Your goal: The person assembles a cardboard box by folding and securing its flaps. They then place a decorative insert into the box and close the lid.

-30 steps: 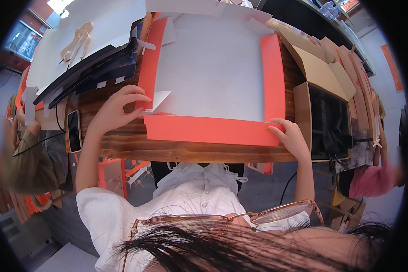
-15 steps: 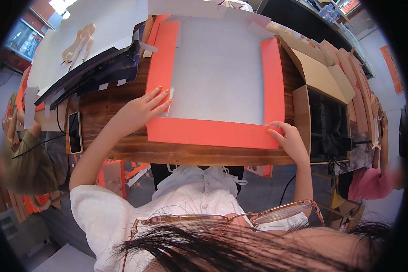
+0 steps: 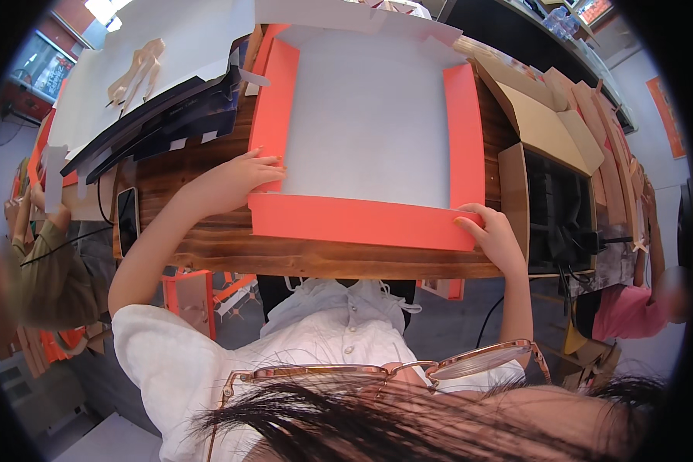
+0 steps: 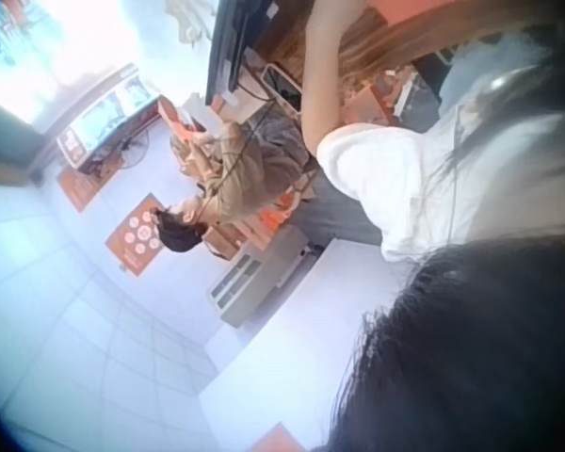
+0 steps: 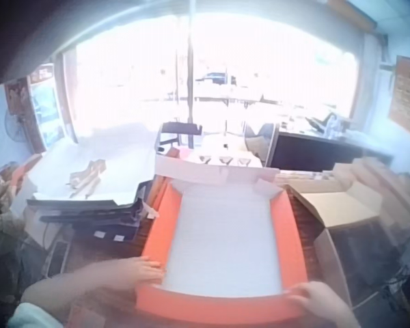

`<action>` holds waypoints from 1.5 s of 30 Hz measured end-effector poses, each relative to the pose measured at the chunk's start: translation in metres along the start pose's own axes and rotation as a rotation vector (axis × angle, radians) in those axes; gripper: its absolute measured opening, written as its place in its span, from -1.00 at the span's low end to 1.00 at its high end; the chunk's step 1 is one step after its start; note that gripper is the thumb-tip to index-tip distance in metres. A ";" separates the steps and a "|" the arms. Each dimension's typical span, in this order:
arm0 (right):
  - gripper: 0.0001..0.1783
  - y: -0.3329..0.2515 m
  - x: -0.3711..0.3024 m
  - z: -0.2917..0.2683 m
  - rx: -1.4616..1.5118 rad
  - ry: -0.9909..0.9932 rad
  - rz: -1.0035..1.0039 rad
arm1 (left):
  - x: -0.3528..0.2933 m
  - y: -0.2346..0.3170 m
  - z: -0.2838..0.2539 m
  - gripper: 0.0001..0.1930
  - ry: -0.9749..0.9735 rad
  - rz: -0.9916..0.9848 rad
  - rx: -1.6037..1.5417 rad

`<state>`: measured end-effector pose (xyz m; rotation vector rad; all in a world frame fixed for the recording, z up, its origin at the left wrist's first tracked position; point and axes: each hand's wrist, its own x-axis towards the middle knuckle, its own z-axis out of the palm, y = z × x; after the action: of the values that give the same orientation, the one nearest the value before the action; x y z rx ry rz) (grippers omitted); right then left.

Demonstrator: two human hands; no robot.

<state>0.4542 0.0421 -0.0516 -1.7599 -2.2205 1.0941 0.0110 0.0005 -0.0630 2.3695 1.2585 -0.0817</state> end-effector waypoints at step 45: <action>-0.24 0.006 -0.016 0.022 -0.579 0.366 -0.442 | -0.001 0.033 0.018 -0.19 0.130 -0.128 -0.170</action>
<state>0.4530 0.0181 -0.0657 -1.3456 -2.6330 0.0308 0.0393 -0.0238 -0.0671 2.1784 1.4178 0.1367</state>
